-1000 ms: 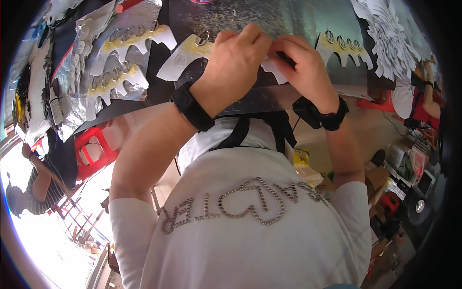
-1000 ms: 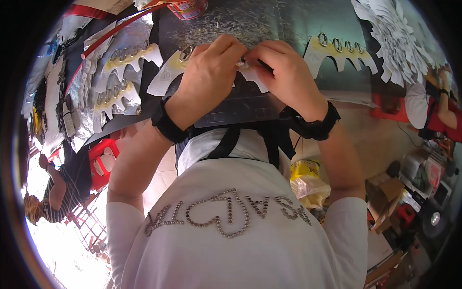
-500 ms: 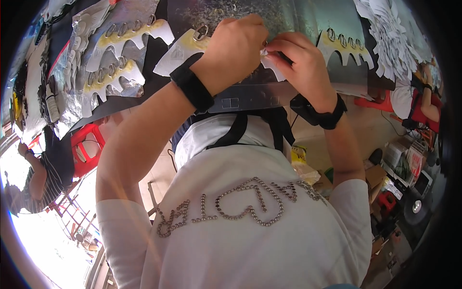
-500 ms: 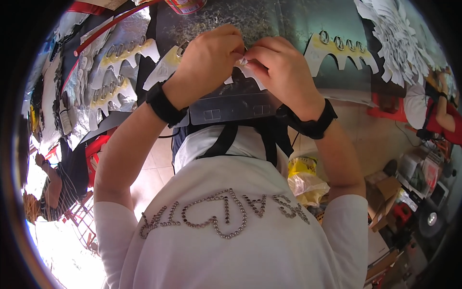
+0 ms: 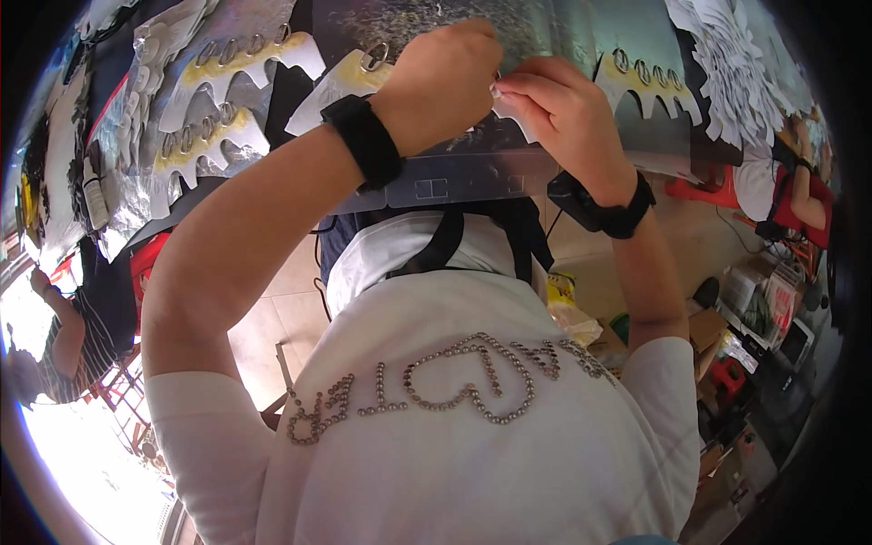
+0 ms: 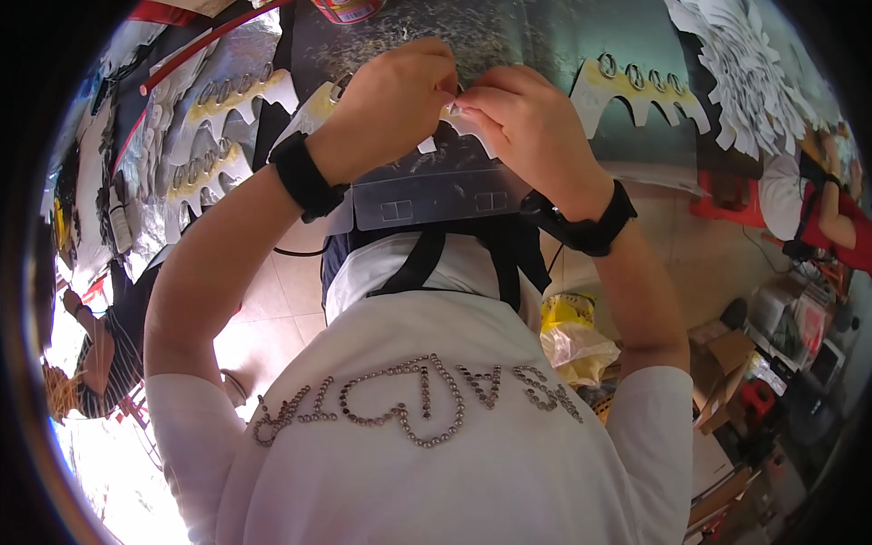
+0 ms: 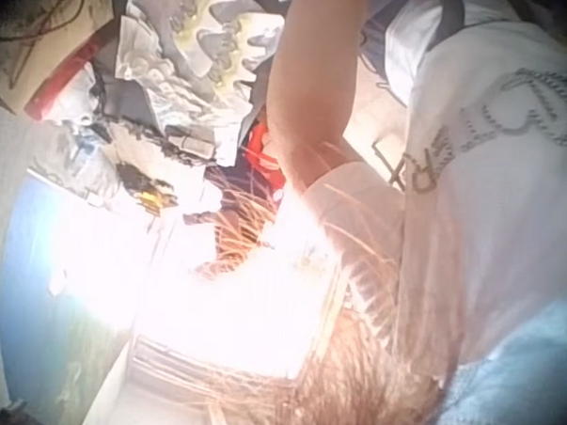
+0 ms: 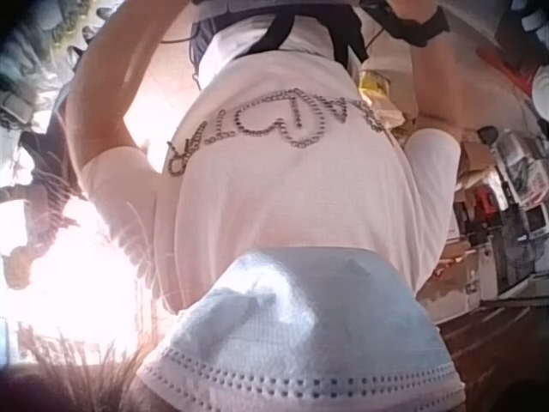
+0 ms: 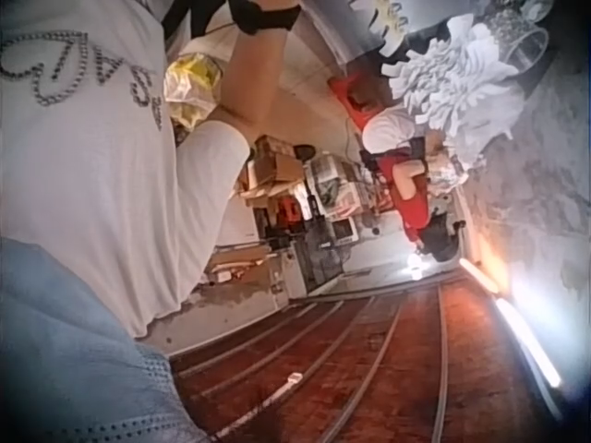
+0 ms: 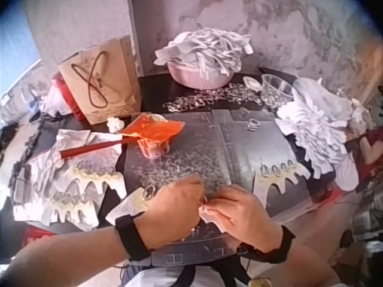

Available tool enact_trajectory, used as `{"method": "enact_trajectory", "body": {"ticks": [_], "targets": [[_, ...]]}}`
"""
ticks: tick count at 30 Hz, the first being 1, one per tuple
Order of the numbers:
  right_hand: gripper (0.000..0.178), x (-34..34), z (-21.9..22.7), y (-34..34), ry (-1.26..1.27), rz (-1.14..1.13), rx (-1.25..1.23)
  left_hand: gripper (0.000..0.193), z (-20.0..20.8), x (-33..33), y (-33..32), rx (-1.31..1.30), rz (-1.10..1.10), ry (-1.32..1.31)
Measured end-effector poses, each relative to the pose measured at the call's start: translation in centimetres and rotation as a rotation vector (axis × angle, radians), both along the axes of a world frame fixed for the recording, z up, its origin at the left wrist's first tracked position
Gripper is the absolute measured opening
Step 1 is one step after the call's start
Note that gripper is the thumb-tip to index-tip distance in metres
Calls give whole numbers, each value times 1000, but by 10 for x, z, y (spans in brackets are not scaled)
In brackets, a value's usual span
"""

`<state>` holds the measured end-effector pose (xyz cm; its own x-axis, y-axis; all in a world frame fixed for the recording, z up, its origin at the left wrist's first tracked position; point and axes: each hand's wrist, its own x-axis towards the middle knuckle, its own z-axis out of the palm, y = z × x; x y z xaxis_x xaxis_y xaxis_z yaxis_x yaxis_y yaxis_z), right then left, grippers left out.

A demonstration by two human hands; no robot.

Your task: Manually inserting metal loops into pre-punched holes in a shoe upper component.

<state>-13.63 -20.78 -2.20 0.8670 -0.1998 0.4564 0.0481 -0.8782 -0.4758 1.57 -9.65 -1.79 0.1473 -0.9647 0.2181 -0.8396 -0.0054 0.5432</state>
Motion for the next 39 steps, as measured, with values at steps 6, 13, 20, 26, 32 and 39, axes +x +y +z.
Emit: {"method": "enact_trajectory", "body": {"ticks": [6,13,20,26,32,39], "targets": [[11,0,-2,4,-8,-23,-120,9,-2,0,1,-21,10,76],[12,3,-4,6,-6,-29,-247,9,-3,1,0,-49,12,83],[12,4,-10,5,-63,-67,-136,8,-7,3,3,-33,7,110],[15,0,-6,8,-67,-42,-132,6,-7,0,6,-66,-52,-10],[23,2,-7,9,-85,-28,-263,17,-5,-3,10,-117,-82,-105],[26,3,-15,6,-125,-26,-315,18,-4,-7,12,-130,-57,-151]]}}
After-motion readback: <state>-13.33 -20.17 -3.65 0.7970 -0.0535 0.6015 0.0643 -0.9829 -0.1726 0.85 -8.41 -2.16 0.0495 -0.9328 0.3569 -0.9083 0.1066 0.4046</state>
